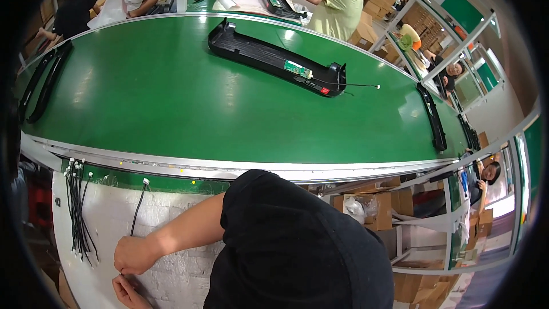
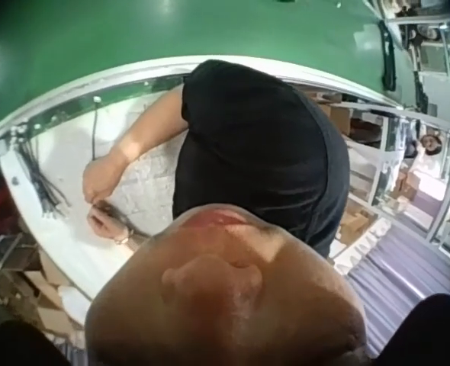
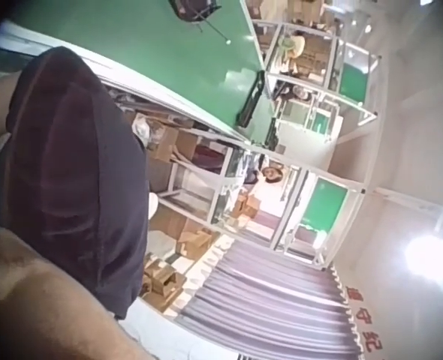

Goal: The recorder is connecting a small wire harness to a circuit board mounted inside a black plastic component on an assembly line.

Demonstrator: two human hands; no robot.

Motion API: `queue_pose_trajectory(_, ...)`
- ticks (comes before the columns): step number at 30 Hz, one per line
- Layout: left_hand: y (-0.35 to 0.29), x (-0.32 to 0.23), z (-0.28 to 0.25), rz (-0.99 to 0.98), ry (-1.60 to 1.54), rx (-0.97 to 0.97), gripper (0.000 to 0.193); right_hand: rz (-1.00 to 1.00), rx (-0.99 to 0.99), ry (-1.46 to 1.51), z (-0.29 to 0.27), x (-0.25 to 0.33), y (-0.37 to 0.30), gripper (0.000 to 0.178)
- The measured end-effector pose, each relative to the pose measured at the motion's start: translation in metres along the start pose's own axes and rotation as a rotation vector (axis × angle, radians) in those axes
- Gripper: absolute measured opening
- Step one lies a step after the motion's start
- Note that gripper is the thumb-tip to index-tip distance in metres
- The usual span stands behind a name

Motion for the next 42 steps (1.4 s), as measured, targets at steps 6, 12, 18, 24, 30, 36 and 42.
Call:
queue_pose_trajectory(6,0.003,0.003,0.0,-0.076,-0.032,0.04,0.026,0.005,-0.004,0.023,0.0,-0.003,0.0,0.013)
queue_pose_trajectory(12,0.0,-0.006,0.003,-0.109,-0.099,0.092,0.024,0.017,0.0,0.057,-0.003,-0.002,0.0,0.013)
queue_pose_trajectory(18,0.009,0.037,-0.004,0.094,-0.094,0.147,0.026,-0.007,-0.001,0.066,-0.002,-0.002,-0.004,0.013)
queue_pose_trajectory(24,0.008,0.028,-0.003,0.065,-0.106,0.089,0.026,0.043,-0.016,0.102,-0.002,0.003,0.0,0.013)
queue_pose_trajectory(30,-0.004,-0.011,0.009,-0.138,-0.142,0.118,0.026,0.012,-0.066,0.088,-0.01,-0.001,-0.007,0.012)
queue_pose_trajectory(36,-0.006,0.003,-0.001,-0.18,-0.119,0.027,0.027,0.006,0.036,0.058,0.001,0.002,0.004,0.02)
queue_pose_trajectory(42,-0.005,-0.002,0.006,-0.206,-0.076,0.009,0.03,0.013,-0.035,0.082,0.012,-0.007,-0.002,0.018)
Point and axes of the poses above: each hand's wrist, its own y-axis towards the middle knuckle, its own z-axis out of the palm, x = y × z, the point moved 2 cm from there along y, towards the middle knuckle, and after that the axes turned 4 degrees about -x, right-handed, at the moved point
